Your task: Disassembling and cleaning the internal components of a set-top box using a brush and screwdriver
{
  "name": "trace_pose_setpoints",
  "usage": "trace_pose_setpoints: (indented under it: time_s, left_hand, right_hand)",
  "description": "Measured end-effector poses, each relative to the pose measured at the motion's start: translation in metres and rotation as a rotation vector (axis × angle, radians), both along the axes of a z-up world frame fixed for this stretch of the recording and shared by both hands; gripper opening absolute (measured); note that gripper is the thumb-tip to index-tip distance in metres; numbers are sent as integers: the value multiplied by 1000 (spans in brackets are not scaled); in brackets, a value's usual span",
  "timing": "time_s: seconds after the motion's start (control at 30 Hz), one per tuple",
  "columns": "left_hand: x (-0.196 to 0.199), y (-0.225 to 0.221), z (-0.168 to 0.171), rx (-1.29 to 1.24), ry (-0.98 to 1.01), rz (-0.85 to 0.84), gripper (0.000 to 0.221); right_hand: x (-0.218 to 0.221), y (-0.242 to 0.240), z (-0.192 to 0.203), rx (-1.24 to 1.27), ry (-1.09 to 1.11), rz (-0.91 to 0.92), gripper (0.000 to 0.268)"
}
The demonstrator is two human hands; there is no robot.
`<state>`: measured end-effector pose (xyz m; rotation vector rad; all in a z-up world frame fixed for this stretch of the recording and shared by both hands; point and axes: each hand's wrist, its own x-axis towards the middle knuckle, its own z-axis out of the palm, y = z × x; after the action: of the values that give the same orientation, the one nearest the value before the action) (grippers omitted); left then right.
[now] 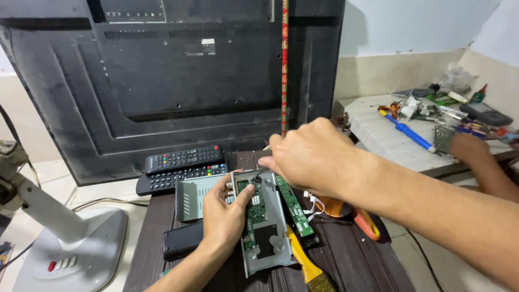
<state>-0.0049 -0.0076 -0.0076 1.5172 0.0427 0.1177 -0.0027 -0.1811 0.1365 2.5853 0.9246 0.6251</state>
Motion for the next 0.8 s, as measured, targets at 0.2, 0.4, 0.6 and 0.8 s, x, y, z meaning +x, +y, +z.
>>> trace_pose_setpoints:
  time_s: [0.2, 0.4, 0.6, 0.8]
  left_hand:
    - [-1, -1, 3, 32, 8, 11, 40]
    - [2, 0, -4, 77, -34, 35, 31]
    - [1, -1, -3, 118, -57, 44, 41]
    - [4, 0, -12, 130, -100, 63, 41]
  right_hand:
    - [-10, 7, 11, 150, 286, 57, 27]
    - [9, 23, -15, 61, -180, 188, 55]
    - [-4, 37, 3, 82, -59, 79, 40]
    - [-2, 32, -1, 52, -10, 87, 40]
